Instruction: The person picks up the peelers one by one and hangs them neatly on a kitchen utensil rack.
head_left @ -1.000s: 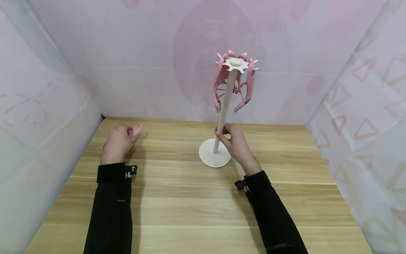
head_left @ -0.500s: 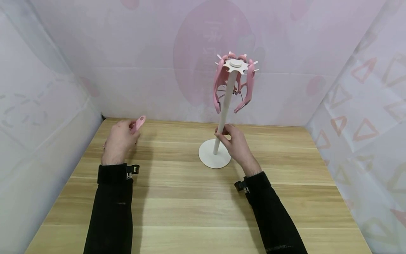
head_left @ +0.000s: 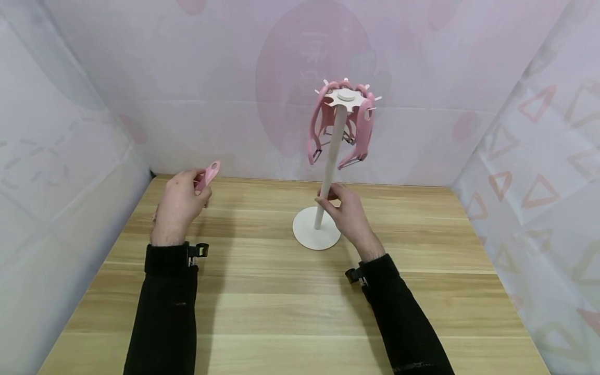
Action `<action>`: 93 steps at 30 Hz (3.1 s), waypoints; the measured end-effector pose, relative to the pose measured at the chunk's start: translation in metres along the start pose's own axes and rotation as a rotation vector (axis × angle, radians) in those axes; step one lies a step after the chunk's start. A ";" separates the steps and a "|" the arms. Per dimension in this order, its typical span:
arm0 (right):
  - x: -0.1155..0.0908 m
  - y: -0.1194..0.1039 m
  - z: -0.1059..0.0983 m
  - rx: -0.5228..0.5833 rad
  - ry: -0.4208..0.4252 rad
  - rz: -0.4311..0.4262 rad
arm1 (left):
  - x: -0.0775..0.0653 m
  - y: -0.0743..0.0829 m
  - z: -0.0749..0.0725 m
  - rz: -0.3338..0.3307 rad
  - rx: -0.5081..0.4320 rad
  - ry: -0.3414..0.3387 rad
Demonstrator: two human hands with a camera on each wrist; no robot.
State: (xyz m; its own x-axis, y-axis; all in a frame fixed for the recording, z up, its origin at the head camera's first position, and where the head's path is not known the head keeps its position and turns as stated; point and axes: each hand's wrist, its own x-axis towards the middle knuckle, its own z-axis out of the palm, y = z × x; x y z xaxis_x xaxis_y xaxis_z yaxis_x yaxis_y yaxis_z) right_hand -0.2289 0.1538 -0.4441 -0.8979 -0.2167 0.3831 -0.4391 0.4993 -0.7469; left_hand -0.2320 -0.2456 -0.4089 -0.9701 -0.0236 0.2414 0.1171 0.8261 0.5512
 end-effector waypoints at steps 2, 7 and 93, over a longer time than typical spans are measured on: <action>0.000 0.000 0.000 0.005 0.010 0.008 | -0.001 0.003 -0.001 0.007 -0.006 0.016; -0.001 0.001 0.002 0.014 0.046 0.018 | -0.003 0.010 -0.003 0.022 -0.006 0.037; -0.003 -0.027 -0.022 0.144 -0.176 0.042 | -0.007 0.186 -0.019 0.473 -0.396 0.246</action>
State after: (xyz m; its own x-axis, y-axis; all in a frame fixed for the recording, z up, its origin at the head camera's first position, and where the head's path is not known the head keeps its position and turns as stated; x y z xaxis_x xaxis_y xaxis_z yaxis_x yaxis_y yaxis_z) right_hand -0.2139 0.1594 -0.4131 -0.9015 -0.3470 0.2586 -0.3893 0.3893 -0.8348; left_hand -0.1991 -0.1023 -0.2933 -0.7234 0.1243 0.6791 0.6333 0.5110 0.5811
